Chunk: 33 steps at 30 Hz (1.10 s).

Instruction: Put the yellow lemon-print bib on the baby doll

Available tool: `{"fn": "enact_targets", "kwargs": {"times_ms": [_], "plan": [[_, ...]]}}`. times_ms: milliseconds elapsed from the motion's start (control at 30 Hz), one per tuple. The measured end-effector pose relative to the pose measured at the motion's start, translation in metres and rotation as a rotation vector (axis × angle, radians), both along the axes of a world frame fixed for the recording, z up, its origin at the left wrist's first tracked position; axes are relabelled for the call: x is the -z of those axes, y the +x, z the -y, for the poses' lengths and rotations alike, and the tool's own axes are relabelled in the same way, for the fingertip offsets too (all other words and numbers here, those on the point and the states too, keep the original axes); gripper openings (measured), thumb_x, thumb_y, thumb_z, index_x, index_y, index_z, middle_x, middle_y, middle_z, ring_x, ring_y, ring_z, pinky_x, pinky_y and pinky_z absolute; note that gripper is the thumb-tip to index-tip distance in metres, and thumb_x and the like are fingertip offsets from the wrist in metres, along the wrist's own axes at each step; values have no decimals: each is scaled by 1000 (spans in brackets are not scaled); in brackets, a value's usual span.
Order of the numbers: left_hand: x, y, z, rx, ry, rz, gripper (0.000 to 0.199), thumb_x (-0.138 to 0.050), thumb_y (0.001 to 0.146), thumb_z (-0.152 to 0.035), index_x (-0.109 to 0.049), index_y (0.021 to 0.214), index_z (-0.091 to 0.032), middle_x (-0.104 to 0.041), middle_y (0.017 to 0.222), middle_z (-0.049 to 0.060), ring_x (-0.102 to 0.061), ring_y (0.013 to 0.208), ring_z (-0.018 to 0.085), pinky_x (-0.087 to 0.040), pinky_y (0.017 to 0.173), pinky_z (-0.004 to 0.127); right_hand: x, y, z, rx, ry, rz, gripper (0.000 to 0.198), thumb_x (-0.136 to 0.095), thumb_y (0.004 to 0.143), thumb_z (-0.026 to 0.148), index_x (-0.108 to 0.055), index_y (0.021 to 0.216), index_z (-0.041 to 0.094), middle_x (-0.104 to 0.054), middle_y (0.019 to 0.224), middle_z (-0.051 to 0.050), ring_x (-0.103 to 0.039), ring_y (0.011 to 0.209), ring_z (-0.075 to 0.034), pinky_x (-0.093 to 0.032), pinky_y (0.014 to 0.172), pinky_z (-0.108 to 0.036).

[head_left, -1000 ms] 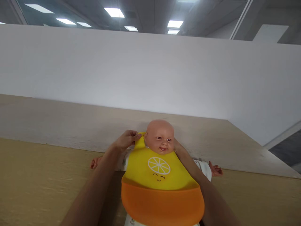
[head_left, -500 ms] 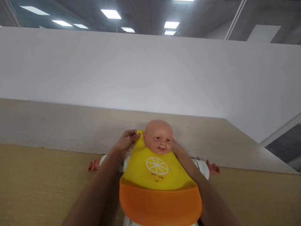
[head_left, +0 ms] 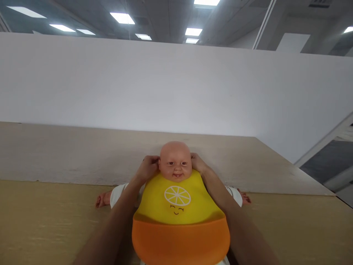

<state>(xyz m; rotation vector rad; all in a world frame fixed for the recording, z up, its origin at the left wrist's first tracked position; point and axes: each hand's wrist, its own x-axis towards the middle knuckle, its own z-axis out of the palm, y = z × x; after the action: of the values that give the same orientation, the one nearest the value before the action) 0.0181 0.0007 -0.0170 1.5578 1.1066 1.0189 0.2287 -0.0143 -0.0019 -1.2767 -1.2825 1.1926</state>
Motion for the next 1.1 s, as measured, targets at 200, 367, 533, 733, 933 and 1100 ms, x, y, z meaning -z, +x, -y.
{"fn": "enact_targets", "kwargs": {"times_ms": [200,367,533,733,933,1100], "plan": [[-2,-2,-1,-124,-48,16,27,-56,60,-28,-75,73,-13,-70,68,1,-59,64,17,-42,56,23,-1,14,-12,-165,-74,-30,19,-61,51,23,-68,67,16,-69,75,-5,-59,68,-20,-46,59,-28],[-4,-1,-1,-158,-55,-10,33,-57,61,-31,-76,80,-12,-71,69,3,-59,62,17,-42,55,24,6,17,-16,-195,-87,-61,18,-64,52,23,-69,68,15,-69,71,-5,-62,72,-23,-48,66,-30],[-5,0,-3,-165,-46,-61,35,-54,60,-30,-76,80,-12,-72,71,3,-60,65,17,-42,57,24,15,19,-22,-161,-61,-10,15,-61,55,20,-70,66,15,-68,67,-4,-60,67,-20,-46,65,-29],[7,-1,-8,-90,-41,-27,33,-55,60,-32,-75,78,-13,-74,82,7,-62,73,21,-44,62,27,27,21,-29,-136,-79,46,15,-57,55,18,-69,62,14,-66,62,-2,-56,62,-17,-44,63,-27],[18,1,-12,-70,-78,-35,32,-54,57,-31,-75,75,-15,-74,90,7,-62,81,24,-46,64,28,34,25,-33,-98,-115,108,14,-57,53,17,-69,59,14,-64,58,-1,-53,57,-16,-42,58,-26],[18,3,-11,-58,-31,-106,33,-49,58,-31,-75,73,-17,-74,79,3,-62,82,25,-45,69,29,33,26,-32,-76,-126,166,13,-57,54,17,-69,58,15,-61,53,-1,-51,54,-15,-41,55,-26]]}}
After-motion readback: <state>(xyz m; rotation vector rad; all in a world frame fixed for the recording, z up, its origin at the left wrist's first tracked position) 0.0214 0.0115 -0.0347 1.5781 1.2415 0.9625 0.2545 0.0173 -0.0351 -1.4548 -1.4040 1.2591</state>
